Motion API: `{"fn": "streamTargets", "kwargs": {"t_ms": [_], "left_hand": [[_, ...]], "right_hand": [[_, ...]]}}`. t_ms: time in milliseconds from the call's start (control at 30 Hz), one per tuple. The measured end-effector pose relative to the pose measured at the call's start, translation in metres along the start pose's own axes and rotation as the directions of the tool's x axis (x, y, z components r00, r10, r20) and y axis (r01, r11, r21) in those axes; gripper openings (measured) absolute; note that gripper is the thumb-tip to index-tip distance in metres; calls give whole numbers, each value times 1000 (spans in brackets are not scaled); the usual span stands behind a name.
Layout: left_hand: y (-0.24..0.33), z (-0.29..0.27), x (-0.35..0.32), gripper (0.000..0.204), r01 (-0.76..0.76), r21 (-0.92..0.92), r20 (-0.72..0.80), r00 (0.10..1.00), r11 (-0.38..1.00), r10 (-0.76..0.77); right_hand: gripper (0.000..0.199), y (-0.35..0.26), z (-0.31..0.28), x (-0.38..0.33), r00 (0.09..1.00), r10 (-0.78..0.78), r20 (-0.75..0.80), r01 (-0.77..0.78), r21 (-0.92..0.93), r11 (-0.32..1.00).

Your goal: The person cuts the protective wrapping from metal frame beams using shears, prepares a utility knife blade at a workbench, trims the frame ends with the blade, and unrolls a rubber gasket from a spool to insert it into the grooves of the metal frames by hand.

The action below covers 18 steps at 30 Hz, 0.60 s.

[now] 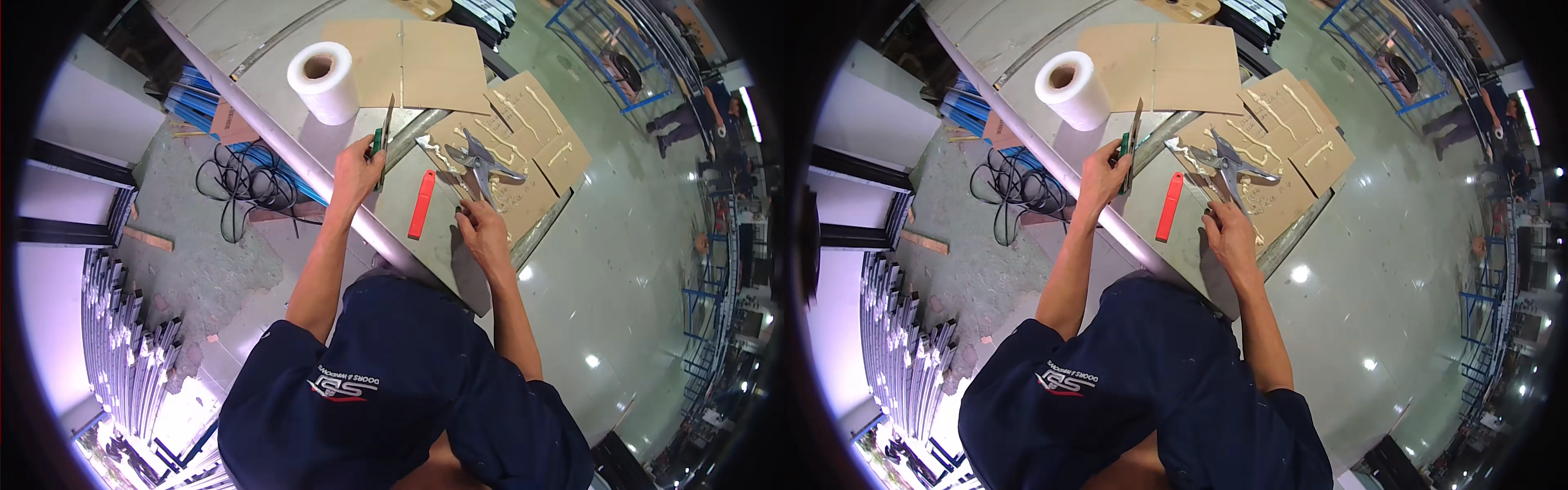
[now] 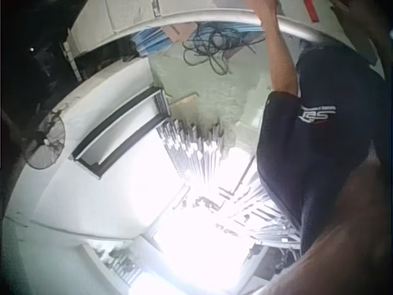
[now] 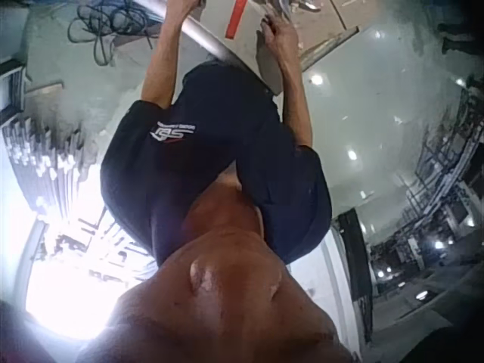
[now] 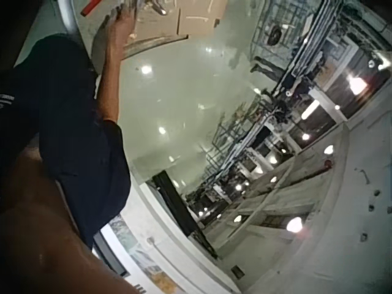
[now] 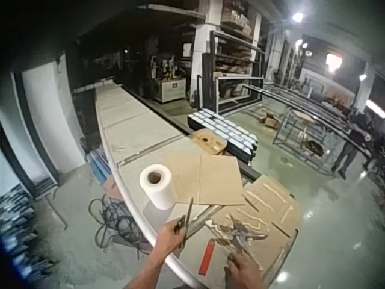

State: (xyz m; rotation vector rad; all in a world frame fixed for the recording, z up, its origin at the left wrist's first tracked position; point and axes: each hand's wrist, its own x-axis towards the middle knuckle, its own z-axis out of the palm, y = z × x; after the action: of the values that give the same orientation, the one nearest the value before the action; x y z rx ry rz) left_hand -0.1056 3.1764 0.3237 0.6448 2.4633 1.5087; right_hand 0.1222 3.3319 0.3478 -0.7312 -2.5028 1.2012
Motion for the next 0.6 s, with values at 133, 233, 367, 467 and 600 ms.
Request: {"fn": "streamTargets", "kwargs": {"t_ms": [133,233,367,467,600], "left_hand": [[-12,-3,16,34,-42,95,-10,999,995,43],[-14,-17,14,37,-52,309,-29,998,950,64],[-3,-18,-22,34,-124,426,-169,962,896,214],[13,-9,-71,32,-117,298,-259,945,947,198],[11,13,-156,30,47,162,-346,938,986,13]], "right_hand": [[20,6,9,3,990,-139,-21,132,-206,970],[18,7,8,2,985,-163,56,172,-255,952],[17,10,-3,1,957,-234,174,279,-315,907],[18,15,-14,0,928,-282,245,355,-345,869],[22,23,-22,0,889,-284,359,412,-357,838]]}}
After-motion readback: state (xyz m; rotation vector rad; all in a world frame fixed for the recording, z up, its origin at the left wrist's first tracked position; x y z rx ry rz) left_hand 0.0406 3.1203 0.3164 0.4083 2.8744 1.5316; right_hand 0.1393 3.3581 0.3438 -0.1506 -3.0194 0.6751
